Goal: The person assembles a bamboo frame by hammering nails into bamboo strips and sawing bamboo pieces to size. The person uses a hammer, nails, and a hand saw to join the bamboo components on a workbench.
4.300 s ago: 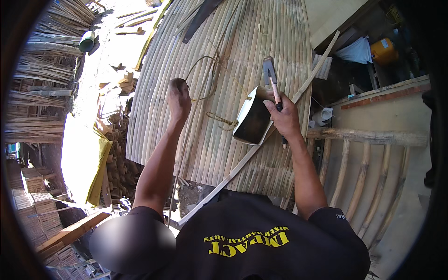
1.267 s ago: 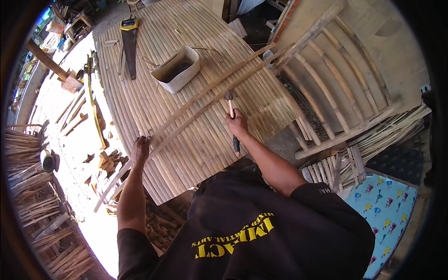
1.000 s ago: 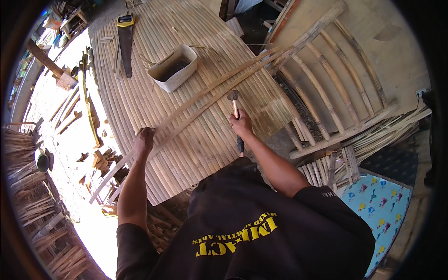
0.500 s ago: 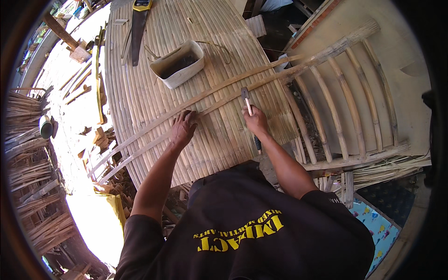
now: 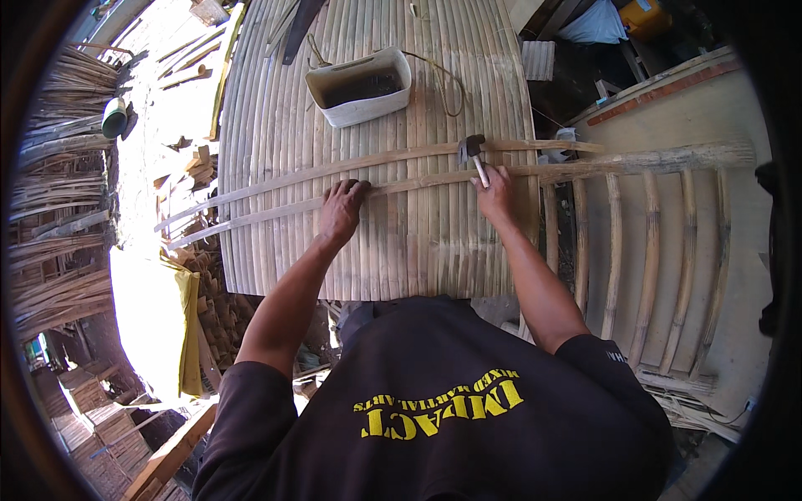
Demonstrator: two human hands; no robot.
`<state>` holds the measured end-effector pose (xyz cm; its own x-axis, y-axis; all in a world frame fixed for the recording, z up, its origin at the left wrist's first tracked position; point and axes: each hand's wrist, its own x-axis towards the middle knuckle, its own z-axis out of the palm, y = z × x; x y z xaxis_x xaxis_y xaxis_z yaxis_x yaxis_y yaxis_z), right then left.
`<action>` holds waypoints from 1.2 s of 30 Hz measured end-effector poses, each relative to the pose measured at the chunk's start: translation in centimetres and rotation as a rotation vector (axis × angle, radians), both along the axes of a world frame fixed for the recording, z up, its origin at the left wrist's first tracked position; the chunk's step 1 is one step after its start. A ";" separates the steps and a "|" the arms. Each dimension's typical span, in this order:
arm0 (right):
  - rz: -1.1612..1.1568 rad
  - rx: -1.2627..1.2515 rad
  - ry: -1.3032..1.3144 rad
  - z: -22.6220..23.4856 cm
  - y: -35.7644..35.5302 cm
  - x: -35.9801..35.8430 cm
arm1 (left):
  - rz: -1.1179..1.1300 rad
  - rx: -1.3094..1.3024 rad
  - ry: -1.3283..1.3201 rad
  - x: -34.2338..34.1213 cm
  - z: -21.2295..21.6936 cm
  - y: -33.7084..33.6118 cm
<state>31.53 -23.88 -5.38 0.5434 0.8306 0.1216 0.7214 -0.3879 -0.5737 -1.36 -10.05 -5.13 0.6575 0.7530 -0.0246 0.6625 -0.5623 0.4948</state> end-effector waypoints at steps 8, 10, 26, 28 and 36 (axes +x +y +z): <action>0.234 -0.028 -0.054 1.8 2.8 -0.9 | 0.213 0.215 0.083 -3.7 0.1 2.9; 0.245 -0.068 -0.054 1.9 3.6 -1.1 | 0.240 0.101 0.132 -3.4 0.5 3.2; 0.402 -0.041 -0.209 2.6 0.9 -2.8 | 0.008 0.030 0.095 0.0 1.7 0.9; 0.383 -0.023 -0.212 2.3 1.6 -2.7 | 0.056 0.040 0.126 0.0 1.5 1.0; 0.298 -0.133 -0.102 0.9 2.4 -2.9 | 0.133 0.081 0.133 0.4 1.9 0.8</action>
